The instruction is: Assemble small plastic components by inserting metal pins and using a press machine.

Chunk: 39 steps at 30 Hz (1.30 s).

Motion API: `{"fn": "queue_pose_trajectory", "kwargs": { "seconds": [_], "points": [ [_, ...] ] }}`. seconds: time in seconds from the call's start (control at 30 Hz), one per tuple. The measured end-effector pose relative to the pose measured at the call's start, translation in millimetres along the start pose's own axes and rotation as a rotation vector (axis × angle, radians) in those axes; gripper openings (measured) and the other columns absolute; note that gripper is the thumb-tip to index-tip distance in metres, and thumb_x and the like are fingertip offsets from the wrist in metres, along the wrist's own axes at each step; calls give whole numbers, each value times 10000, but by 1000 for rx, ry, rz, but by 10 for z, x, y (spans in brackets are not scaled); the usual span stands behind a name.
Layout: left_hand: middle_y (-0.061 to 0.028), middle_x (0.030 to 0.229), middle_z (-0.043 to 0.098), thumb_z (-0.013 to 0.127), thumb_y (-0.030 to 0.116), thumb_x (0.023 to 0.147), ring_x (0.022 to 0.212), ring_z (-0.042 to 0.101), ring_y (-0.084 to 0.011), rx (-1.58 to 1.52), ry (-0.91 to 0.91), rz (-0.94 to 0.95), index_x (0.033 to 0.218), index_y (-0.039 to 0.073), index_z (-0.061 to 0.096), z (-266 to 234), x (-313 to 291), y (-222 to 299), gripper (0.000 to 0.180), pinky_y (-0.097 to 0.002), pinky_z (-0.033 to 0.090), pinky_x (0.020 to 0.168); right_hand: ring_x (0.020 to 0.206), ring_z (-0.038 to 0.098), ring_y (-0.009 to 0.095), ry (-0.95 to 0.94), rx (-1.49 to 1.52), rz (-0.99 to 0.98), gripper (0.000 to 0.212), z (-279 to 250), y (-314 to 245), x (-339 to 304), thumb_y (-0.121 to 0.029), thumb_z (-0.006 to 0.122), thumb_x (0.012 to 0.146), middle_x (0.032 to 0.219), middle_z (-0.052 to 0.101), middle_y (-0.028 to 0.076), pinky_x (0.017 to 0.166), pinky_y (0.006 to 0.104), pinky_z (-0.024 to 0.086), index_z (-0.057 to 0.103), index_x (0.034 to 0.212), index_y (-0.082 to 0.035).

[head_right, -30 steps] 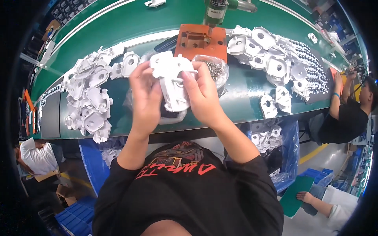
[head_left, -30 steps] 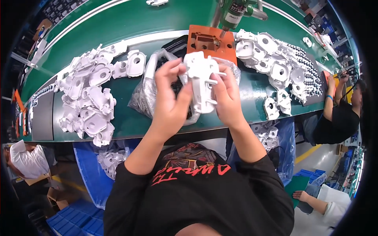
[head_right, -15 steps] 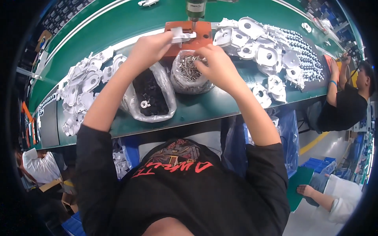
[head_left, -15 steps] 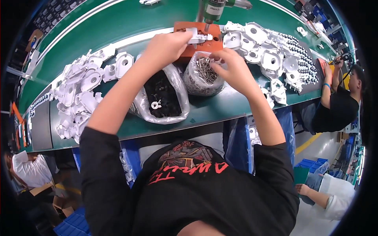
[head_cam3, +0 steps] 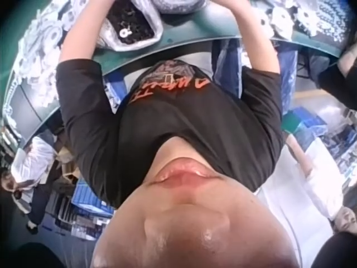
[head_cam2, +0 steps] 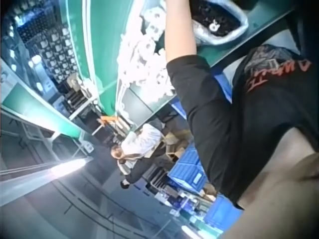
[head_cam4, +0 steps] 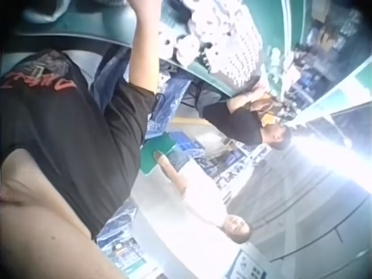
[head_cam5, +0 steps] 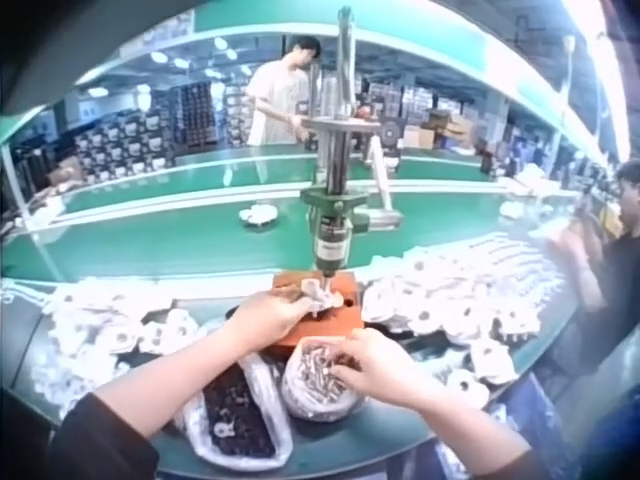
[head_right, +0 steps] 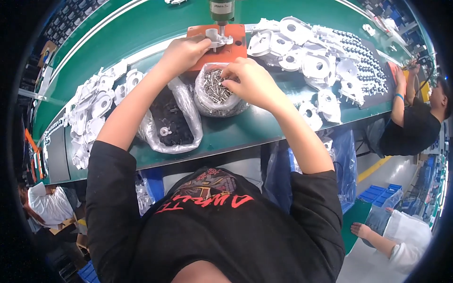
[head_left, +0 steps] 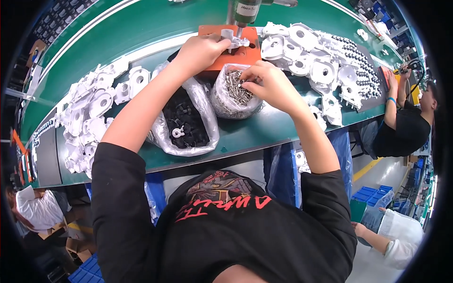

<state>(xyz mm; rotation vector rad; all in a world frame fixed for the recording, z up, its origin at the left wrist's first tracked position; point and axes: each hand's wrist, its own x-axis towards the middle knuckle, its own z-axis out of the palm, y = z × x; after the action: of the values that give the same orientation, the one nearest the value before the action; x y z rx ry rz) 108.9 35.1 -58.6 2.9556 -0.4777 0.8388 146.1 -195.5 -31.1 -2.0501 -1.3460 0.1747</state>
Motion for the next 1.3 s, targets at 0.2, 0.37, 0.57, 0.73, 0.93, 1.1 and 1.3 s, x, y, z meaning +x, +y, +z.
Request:
{"fn": "queue_pose_trajectory", "kwargs": {
  "seconds": [0.2, 0.37, 0.57, 0.73, 0.93, 1.1, 1.3],
  "points": [
    [-96, 815, 592, 551, 142, 809, 716, 615, -291, -44, 25, 24, 854, 79, 526, 35, -51, -9, 81, -395, 492, 568, 736, 564, 185, -4, 10, 16, 133, -7, -24, -4, -84, 660, 758, 806, 589, 78, 701, 293, 460, 612, 853, -4],
    [-114, 842, 607, 509, 160, 845, 774, 617, -311, -144, -56, -16, 848, 70, 550, -18, -28, -11, 98, -415, 494, 649, 735, 544, 155, -36, 118, 83, 125, -47, -64, 9, -72, 651, 757, 803, 598, 58, 703, 277, 449, 589, 833, 6],
    [-137, 877, 605, 490, 148, 855, 819, 610, -328, -124, -84, -2, 872, 58, 565, -1, -87, -44, 118, -421, 495, 680, 720, 559, 156, -83, 58, 93, 152, -104, -81, 12, -65, 648, 756, 797, 602, 67, 691, 280, 459, 625, 886, 11],
    [-146, 912, 611, 491, 143, 844, 860, 609, -335, -185, -49, -30, 874, 34, 599, -10, -118, -7, 157, -426, 494, 728, 721, 566, 171, -75, 19, 77, 156, -73, -94, 13, -60, 652, 748, 791, 596, 88, 694, 286, 463, 633, 885, 11],
    [-138, 927, 619, 533, 192, 824, 961, 576, -313, 65, -99, 23, 959, 71, 612, -119, 0, 8, 198, -420, 458, 826, 723, 582, 197, -67, -18, 31, 151, -72, -134, 8, -49, 650, 742, 784, 590, 106, 692, 307, 468, 636, 878, 13],
    [-130, 858, 599, 590, 214, 791, 893, 564, -303, -284, -130, -207, 934, 62, 592, -689, -440, 312, 208, -414, 442, 816, 725, 574, 223, -90, -64, 8, 134, -70, -109, 6, -54, 647, 749, 779, 578, 117, 685, 322, 463, 631, 868, 6],
    [-116, 887, 565, 690, 149, 703, 924, 537, -278, -117, -496, -333, 904, 41, 549, -1246, -1256, 690, 269, -407, 421, 807, 731, 559, 233, -78, -37, 20, 125, -64, -63, 15, -52, 640, 764, 786, 583, 121, 677, 323, 449, 604, 867, 9]
  ]
}}
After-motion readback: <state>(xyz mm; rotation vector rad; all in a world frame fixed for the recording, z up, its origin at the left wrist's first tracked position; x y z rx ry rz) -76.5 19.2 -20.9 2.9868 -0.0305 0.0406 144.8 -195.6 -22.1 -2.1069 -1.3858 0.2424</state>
